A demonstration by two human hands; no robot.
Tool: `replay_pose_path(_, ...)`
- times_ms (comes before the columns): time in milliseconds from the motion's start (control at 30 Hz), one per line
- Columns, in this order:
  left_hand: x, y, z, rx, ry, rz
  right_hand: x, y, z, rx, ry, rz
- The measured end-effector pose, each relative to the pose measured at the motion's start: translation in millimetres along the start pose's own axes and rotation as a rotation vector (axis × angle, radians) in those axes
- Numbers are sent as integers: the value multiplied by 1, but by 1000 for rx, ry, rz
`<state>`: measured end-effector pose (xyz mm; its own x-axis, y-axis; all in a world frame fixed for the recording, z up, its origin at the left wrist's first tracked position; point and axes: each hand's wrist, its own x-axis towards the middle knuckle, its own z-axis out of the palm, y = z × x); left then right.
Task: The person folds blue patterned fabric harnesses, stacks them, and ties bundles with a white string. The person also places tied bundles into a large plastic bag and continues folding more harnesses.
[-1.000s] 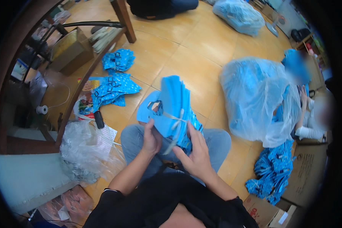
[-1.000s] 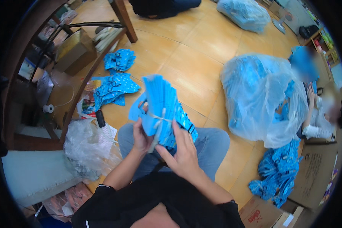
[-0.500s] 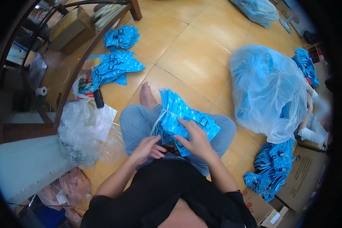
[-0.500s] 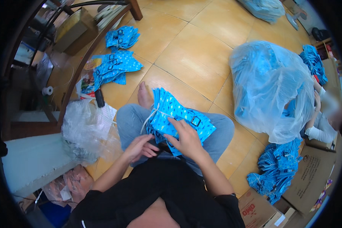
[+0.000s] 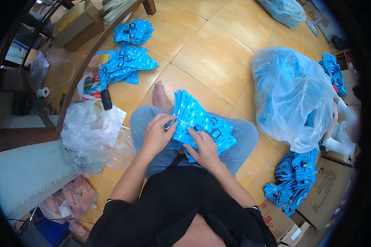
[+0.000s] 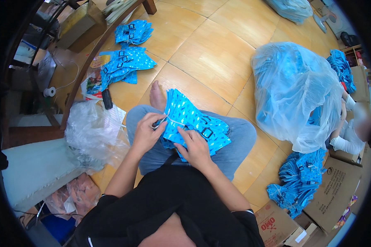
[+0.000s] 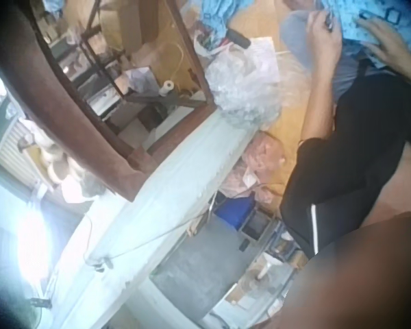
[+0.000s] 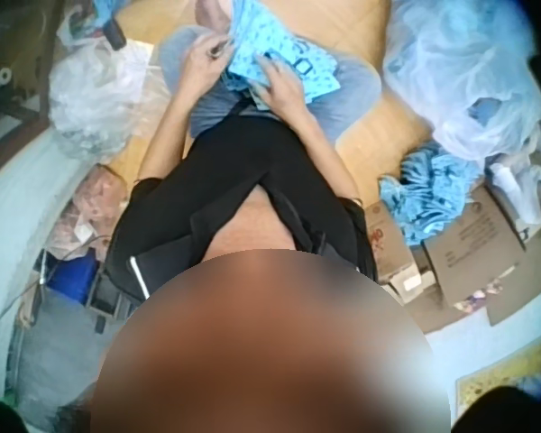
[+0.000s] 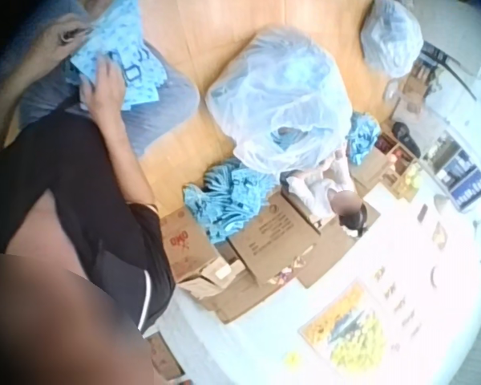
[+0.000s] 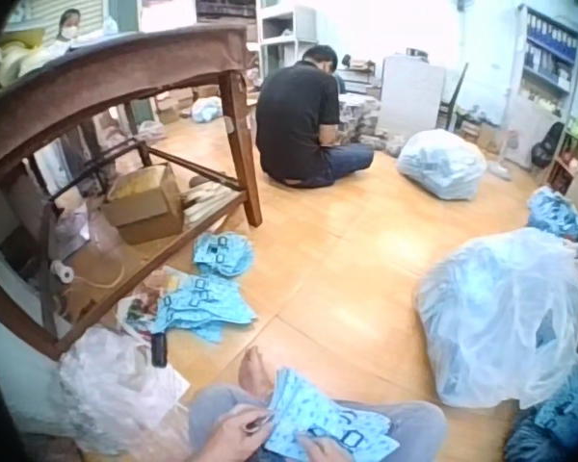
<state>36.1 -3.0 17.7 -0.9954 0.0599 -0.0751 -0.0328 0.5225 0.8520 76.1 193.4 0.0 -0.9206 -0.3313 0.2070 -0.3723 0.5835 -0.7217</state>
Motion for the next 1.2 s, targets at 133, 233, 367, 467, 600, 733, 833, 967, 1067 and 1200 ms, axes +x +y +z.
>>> replay_pose_path(133, 9, -3, -4, 12, -39, -51, 1, 1, 1, -7, -4, 0)
replay_pose_path(233, 14, -6, -8, 11, -81, -62, 3, -1, 0, -13, -11, 2)
replay_pose_path(367, 10, -8, -3, 195, -44, 50, 4, -6, 0, -39, -46, 62)
replay_pose_path(467, 5, -13, -4, 55, -99, -36, 4, -8, 2, -34, -7, 84)
replay_pose_path(600, -7, -18, -19, -188, -199, -236, 5, -8, 5, -47, -36, 81)
replay_pose_path(733, -29, -18, -56, -499, -331, -364, 11, -7, 5, -51, -48, 110)
replay_pose_path(833, -40, -23, -86, -785, -284, -469, 12, -7, 2, -53, -109, 150)
replay_pose_path(967, -29, -31, -80, -713, -51, -386, 9, -7, 1, -58, -99, 116)
replay_pose_path(1067, -6, -25, -66, -630, 256, -234, 8, -4, 3, -36, -71, 99)
replay_pose_path(1200, 14, -4, -42, 61, 29, 166, 6, -1, 4, -23, -66, 90)
